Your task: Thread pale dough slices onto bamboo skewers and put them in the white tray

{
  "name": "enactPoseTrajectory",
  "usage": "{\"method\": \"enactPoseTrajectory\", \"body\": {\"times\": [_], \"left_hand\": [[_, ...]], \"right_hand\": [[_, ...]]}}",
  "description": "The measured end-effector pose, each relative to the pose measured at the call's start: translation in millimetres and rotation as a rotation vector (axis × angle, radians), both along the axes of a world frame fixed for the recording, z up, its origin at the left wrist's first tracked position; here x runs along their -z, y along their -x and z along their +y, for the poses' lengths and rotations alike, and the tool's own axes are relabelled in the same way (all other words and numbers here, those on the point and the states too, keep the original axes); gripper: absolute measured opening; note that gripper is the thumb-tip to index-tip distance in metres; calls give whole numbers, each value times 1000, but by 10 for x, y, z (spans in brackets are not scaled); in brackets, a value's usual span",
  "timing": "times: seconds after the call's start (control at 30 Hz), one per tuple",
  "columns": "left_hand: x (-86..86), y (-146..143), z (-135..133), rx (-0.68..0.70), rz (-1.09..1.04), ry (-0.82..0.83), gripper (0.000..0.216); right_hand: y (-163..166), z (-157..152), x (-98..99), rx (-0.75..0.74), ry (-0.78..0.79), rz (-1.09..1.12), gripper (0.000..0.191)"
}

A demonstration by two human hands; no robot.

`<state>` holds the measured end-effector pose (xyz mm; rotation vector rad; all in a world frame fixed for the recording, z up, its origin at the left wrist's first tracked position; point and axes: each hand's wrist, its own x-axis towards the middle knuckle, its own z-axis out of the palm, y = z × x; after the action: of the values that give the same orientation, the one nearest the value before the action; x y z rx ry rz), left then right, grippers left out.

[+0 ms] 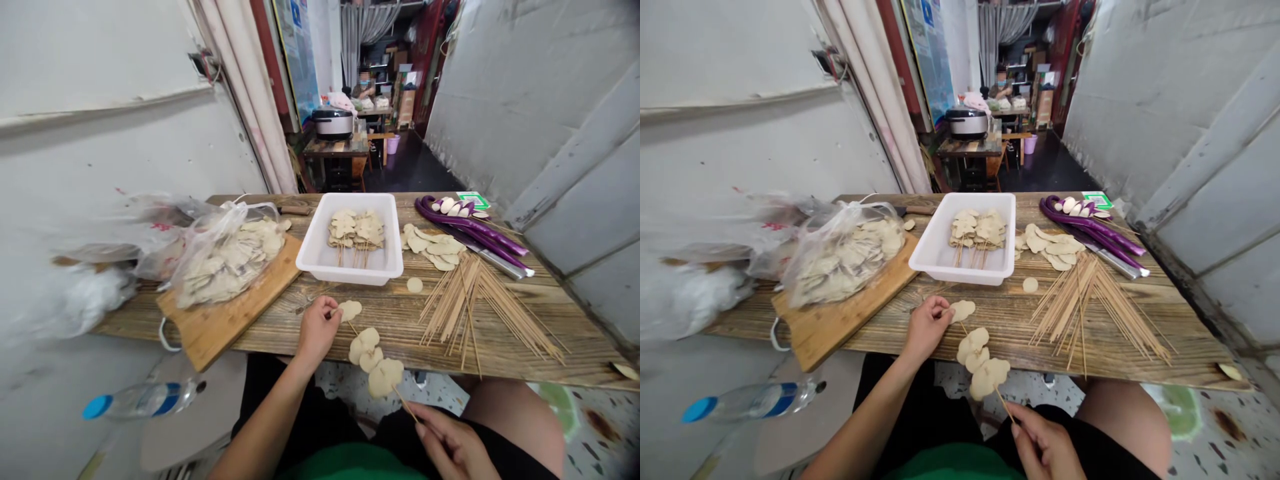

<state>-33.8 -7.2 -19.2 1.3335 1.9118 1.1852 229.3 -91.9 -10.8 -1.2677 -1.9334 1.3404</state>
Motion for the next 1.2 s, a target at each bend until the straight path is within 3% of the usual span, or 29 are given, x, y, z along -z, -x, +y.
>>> {"method": "enactPoseTrajectory", "body": {"times": [0.47,1.2], "left_hand": [[13,12,-5,13,-7,-14,5],[39,0,-12,35,31,-40,6]], "right_hand": [[62,-22,-70,70,9,32,36],[42,0,-21,-14,19,53,40]]}}
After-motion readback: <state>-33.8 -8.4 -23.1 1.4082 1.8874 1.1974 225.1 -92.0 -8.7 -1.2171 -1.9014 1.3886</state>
